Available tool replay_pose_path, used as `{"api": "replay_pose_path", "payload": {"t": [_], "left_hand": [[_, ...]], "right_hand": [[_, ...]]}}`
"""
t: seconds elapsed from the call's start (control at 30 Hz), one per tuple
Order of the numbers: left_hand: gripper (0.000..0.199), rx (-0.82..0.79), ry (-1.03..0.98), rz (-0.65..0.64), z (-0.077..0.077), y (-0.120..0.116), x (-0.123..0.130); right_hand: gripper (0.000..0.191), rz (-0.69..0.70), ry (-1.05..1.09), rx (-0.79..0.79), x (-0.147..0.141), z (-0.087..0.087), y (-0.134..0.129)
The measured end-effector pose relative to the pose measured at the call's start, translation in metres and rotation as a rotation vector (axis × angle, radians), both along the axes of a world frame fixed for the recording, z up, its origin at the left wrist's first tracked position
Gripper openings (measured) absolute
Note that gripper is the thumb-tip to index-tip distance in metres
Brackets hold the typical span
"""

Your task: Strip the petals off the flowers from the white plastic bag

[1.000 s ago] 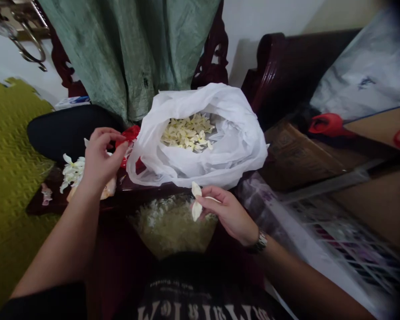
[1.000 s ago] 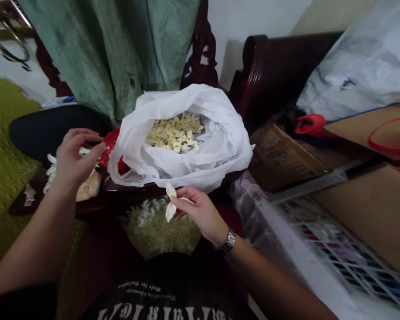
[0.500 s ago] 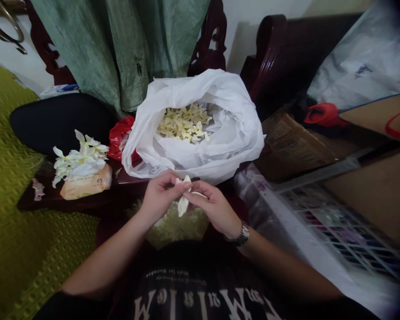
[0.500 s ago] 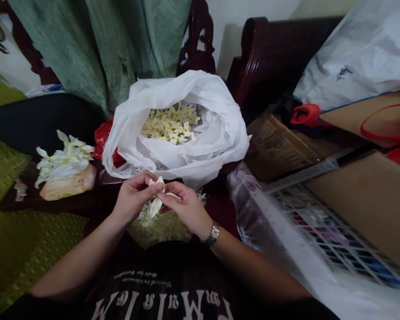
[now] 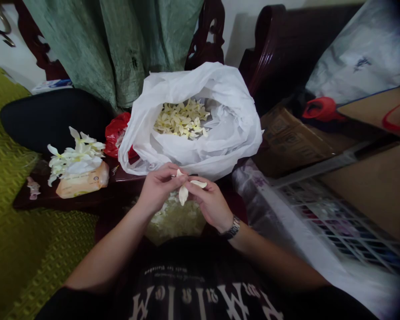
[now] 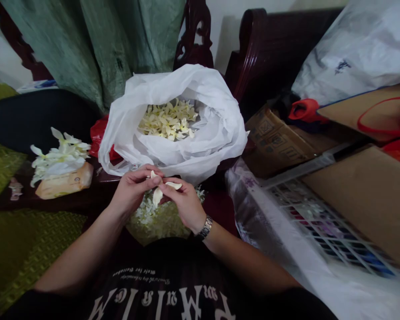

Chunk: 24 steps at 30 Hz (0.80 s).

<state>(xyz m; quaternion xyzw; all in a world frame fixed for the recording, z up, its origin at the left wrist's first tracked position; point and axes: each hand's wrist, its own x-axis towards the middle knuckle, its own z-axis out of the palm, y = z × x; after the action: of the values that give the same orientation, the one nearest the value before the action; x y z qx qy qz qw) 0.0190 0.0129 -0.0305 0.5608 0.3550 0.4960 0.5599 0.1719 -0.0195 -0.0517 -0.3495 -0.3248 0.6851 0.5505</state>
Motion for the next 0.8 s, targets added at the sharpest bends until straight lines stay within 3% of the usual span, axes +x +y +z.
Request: {"api": "replay_pose_path", "payload": {"t": [0.1, 0.2, 0.33, 0.47, 0.53, 0.67, 0.8], "left_hand": [[0.016, 0.057, 0.008, 0.123, -0.004, -0.002, 0.002], [0.031, 0.043, -0.019, 0.183, -0.007, -0.003, 0.005], [0.027, -0.044, -0.048, 0.115, -0.007, -0.003, 0.005], [0.016, -0.005, 0.035, 0.035, -0.005, -0.003, 0.000], [0.014, 0.043, 0.060, 0.063, -0.006, -0.004, -0.001], [0.030, 0.013, 0.008, 0.135, -0.011, -0.007, 0.002], [0.023, -0.084, -0.023, 0.078, -0.011, -0.007, 0.003]], "right_hand": [[0.025, -0.015, -0.018, -0.018, -0.001, -0.001, 0.000], [0.027, -0.024, -0.029, -0.039, -0.003, -0.004, -0.001], [0.029, -0.028, -0.030, -0.046, -0.003, -0.007, -0.002], [0.028, -0.015, -0.050, -0.030, -0.001, -0.008, -0.003], [0.029, -0.017, -0.058, -0.026, -0.001, -0.010, -0.004], [0.031, 0.003, -0.075, -0.008, -0.001, -0.014, -0.006], [0.031, 0.001, -0.067, -0.003, 0.000, -0.017, -0.005]]}}
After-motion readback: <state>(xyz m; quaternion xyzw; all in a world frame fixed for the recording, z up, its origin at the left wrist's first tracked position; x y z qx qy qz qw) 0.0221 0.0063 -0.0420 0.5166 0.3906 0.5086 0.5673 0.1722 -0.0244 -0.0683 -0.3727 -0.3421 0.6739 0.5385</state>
